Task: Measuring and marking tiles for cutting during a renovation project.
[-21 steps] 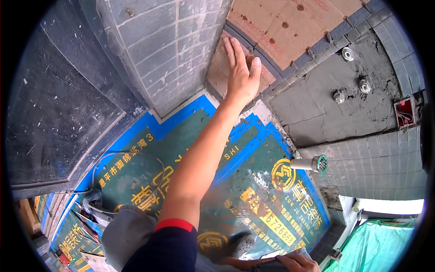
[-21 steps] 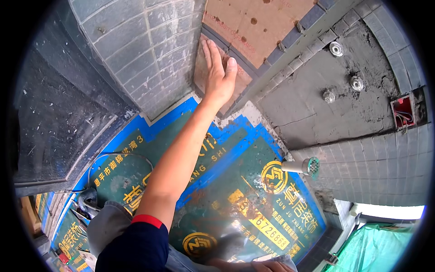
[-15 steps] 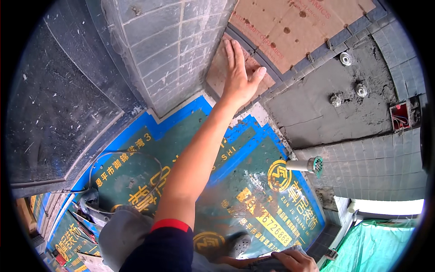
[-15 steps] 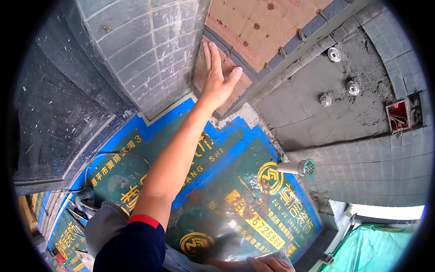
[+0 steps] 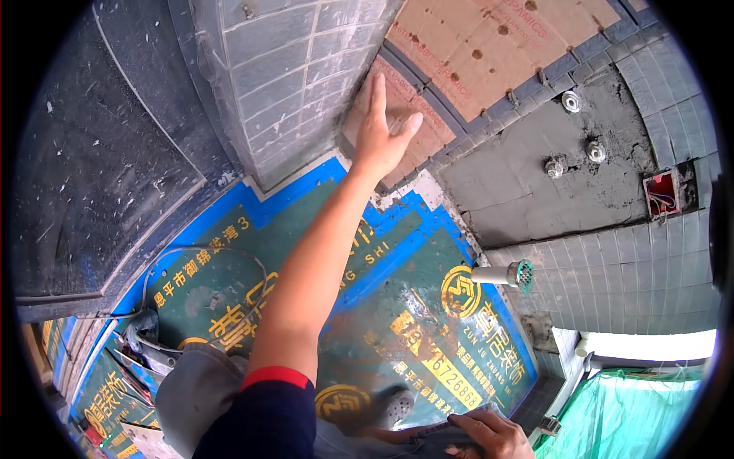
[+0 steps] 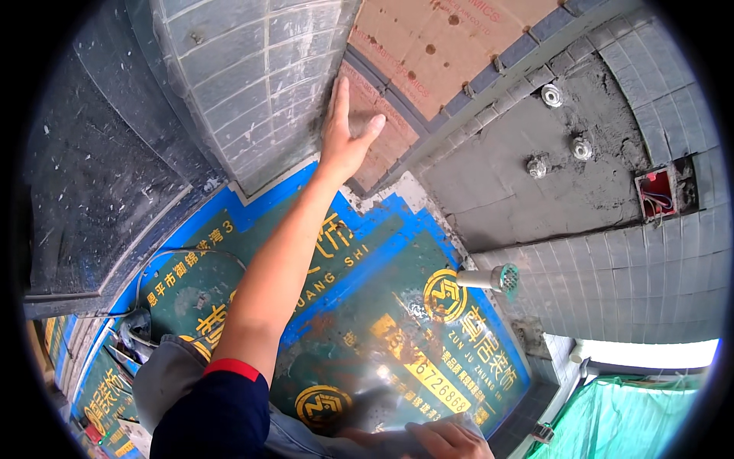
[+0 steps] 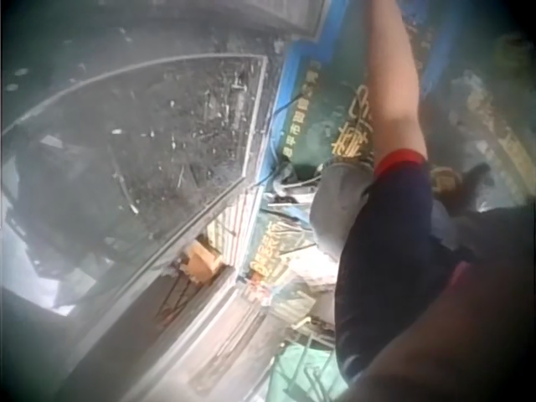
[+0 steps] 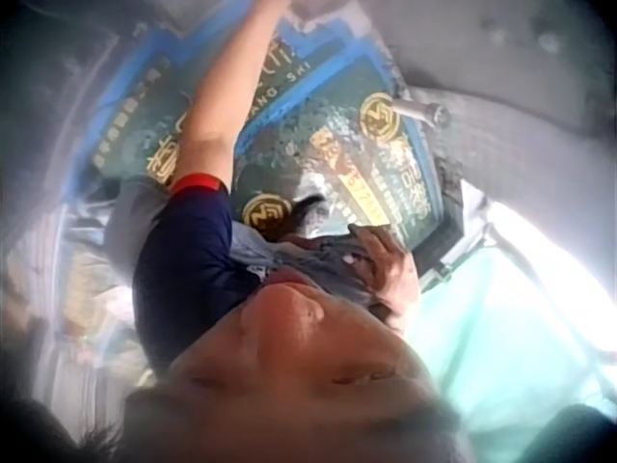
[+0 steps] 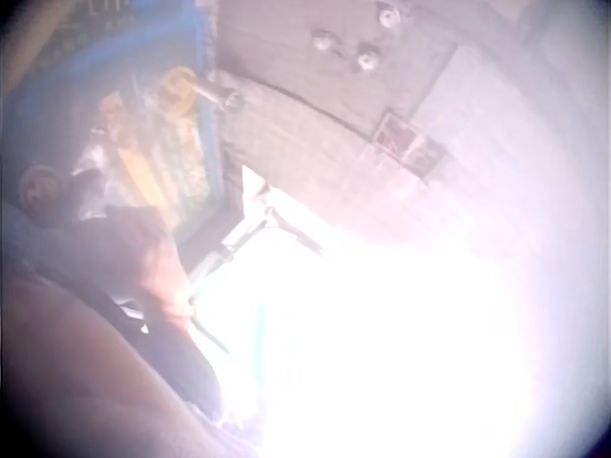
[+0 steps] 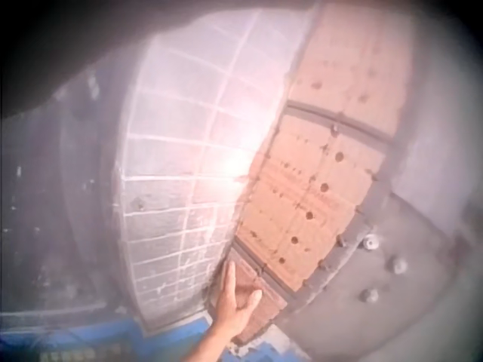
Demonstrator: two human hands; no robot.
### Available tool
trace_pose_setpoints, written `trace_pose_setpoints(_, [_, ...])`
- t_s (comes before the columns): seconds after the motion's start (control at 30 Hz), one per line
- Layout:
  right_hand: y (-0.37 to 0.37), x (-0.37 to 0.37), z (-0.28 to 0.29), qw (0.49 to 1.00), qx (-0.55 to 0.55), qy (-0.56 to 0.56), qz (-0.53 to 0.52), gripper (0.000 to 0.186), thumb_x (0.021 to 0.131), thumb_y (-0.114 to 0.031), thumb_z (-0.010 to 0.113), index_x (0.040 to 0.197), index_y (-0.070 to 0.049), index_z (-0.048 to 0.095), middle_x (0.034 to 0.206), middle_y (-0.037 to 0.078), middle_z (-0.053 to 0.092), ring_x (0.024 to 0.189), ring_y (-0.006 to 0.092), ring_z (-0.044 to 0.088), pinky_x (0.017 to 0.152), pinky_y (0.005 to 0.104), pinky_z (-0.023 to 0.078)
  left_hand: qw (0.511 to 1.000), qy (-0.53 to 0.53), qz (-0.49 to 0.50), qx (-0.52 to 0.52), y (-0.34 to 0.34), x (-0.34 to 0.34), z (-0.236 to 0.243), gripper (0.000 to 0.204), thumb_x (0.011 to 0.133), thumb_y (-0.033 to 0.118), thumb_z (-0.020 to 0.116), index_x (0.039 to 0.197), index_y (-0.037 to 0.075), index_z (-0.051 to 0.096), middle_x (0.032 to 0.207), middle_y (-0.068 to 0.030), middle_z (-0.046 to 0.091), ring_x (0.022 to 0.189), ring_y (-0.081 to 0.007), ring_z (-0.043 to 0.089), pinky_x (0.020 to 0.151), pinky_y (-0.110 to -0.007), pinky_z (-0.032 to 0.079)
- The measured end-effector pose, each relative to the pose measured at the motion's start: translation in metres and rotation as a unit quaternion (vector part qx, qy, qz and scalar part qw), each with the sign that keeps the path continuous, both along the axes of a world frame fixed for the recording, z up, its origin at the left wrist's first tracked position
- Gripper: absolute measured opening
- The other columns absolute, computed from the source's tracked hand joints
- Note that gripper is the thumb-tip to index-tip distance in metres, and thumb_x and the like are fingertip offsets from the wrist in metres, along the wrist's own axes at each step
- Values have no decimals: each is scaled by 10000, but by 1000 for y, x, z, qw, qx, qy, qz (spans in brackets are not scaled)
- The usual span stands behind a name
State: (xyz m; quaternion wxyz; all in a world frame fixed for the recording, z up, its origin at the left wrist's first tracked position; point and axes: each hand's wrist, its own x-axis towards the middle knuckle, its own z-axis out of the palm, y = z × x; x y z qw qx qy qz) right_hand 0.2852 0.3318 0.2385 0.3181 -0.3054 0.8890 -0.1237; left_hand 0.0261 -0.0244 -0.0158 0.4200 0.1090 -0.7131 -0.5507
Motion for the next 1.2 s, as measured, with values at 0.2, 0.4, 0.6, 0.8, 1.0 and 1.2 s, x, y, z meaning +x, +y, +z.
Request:
trace_pose_setpoints(0.2, [11,2,0,999,4,-22,-29,460,859,-157,786,1290,-41,673,1230,186,682,1086,395,678,913,441,555,923,-59,103,366,32,-29,-63,887,1000,478,650,1615,-6,232,1671,-251,233,1530,-389,284,1255,-454,254])
trace_pose_setpoints(0.4, [13,-3,9,995,54,-59,-56,470,857,-166,791,1291,-34,669,1214,198,681,1079,403,674,910,450,547,883,-116,18,454,40,-38,-109,964,1022,672,459,1654,41,98,1695,-264,122,1555,-391,225,1262,-488,228])
trace_pose_setpoints(0.6, [8,-7,15,992,77,-70,-69,483,849,-163,796,1293,-25,663,1203,215,679,1080,424,666,921,463,540,902,-210,95,365,50,-55,-115,1038,996,784,193,1643,-4,1,1684,-342,18,1565,-498,62,1279,-545,112])
trace_pose_setpoints(0.8, [14,-11,12,993,70,-71,-64,509,834,-185,800,1295,-19,661,1207,216,676,1087,428,659,942,468,535,952,-152,75,256,54,-27,-117,981,1042,691,301,1615,-84,118,1695,-315,47,1576,-454,91,1288,-472,119])
trace_pose_setpoints(1.0, [20,-13,8,996,47,-68,-42,511,835,-204,796,1290,-14,662,1209,216,675,1087,424,658,952,469,534,947,-73,74,304,69,-19,-135,702,1106,439,421,1570,-74,302,1657,-237,283,1543,-334,265,1262,-386,211])
trace_pose_setpoints(1.2, [19,-13,7,998,36,-52,-18,510,838,-215,791,1291,-19,663,1204,210,677,1072,419,661,945,469,535,883,-26,61,465,46,1,-145,458,1092,251,530,1440,-46,551,1467,-157,590,1363,-238,531,1165,-351,381])
